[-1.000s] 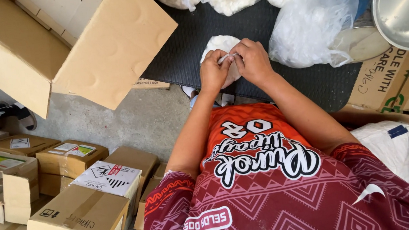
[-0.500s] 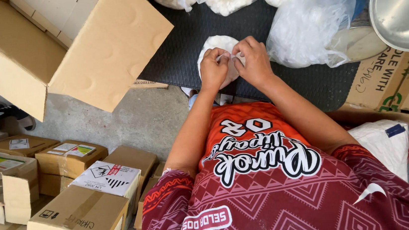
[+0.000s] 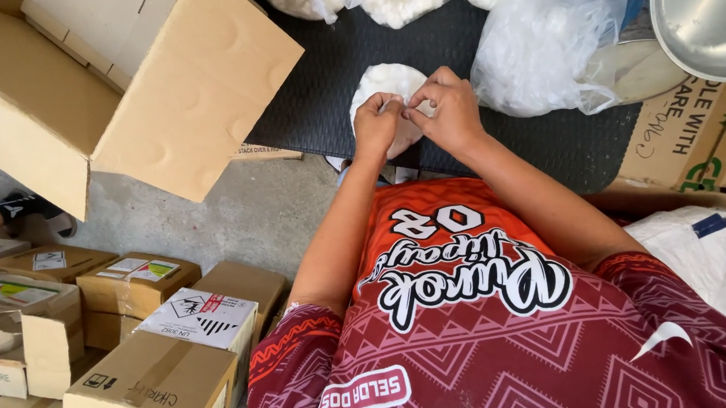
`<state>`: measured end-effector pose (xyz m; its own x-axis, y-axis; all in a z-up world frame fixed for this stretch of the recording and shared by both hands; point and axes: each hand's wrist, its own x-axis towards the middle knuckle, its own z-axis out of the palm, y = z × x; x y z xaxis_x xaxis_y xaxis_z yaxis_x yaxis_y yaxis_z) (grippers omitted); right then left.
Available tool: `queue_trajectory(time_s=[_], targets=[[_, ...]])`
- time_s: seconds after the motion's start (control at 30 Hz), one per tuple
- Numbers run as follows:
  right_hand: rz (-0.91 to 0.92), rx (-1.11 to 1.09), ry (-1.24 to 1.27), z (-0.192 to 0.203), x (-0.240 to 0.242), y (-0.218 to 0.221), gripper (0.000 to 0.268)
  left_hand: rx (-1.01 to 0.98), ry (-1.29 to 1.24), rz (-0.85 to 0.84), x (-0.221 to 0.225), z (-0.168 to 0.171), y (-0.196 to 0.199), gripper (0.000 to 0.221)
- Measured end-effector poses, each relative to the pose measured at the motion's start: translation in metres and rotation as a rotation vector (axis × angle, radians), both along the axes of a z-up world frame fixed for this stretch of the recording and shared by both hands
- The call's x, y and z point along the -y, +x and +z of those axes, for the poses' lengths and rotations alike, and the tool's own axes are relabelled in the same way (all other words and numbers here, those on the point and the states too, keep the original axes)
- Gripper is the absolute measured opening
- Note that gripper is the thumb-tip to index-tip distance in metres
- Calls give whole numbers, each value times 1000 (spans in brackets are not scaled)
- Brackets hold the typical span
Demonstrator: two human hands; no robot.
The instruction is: Packing and tying small plastic bags containing white powder into a cardboard box.
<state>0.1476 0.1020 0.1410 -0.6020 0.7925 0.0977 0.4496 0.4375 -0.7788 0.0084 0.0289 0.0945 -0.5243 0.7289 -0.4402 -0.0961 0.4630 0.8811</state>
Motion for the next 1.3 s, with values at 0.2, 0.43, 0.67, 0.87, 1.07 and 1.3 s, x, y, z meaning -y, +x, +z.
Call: queue_trajectory(time_s=[0.2, 0.43, 0.67, 0.87, 1.07, 1.3], targets=[[-6, 47, 31, -6, -1, -5, 14, 67, 42, 31, 2, -18, 0, 19], [25, 13, 76, -14, 0, 0, 12, 64, 56, 11, 5, -11, -4, 18], [61, 57, 126, -16, 3, 12, 11, -329, 132, 23, 9, -18, -16, 14], [102, 113, 118, -9, 1, 16, 12, -404, 72, 27, 18, -13, -21, 15], [142, 115, 98, -16, -2, 12, 40, -788, 93, -290, 37, 12, -16, 83], [147, 76, 3, -35, -3, 1, 11, -873, 164, -182, 47, -40, -5, 64]])
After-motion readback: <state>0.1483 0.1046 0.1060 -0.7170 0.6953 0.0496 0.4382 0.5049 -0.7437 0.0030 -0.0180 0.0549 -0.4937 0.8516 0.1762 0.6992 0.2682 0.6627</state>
